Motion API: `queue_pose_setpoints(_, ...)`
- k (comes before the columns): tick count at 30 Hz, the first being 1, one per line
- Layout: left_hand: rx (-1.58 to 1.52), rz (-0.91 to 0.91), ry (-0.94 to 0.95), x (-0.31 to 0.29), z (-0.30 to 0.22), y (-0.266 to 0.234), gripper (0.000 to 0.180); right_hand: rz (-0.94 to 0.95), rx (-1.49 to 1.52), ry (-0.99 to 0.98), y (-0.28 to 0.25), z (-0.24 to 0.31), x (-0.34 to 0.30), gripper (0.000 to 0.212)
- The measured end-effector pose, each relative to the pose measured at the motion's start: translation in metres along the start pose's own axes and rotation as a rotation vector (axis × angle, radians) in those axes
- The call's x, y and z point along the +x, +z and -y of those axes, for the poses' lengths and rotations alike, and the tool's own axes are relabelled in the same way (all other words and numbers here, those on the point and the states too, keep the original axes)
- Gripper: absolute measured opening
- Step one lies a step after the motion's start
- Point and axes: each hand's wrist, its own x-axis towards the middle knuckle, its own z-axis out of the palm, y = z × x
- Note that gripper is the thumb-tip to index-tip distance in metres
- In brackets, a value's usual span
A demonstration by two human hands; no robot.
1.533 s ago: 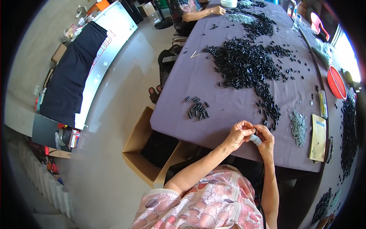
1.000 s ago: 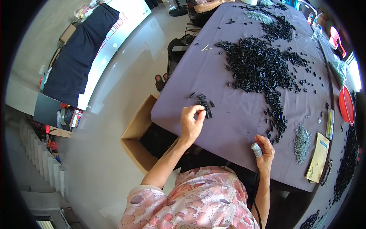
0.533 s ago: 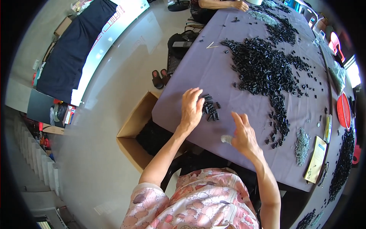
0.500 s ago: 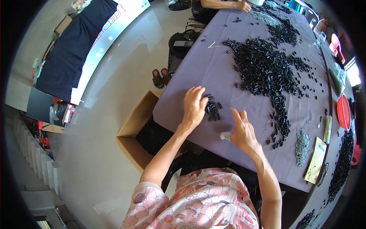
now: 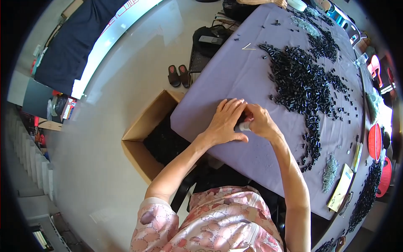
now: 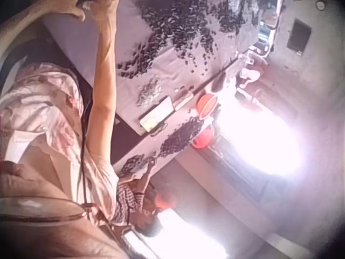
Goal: Joining small black plastic caps onto grey components at a workshop assembly table.
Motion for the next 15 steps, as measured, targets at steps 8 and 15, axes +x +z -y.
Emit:
queue_pose_setpoints(8,0.278,-0.125,-0.016,0.013,-0.016,0.024,0.051,-0.359,0.148,-0.039,0.015,-0.003,-0.030,0.036)
queue_pose_setpoints(15,0.300,-0.148,0.013,0.007,-0.009,0.024,0.011,-0.409,0.057,-0.054,0.008,-0.003,-0.079,0.041)
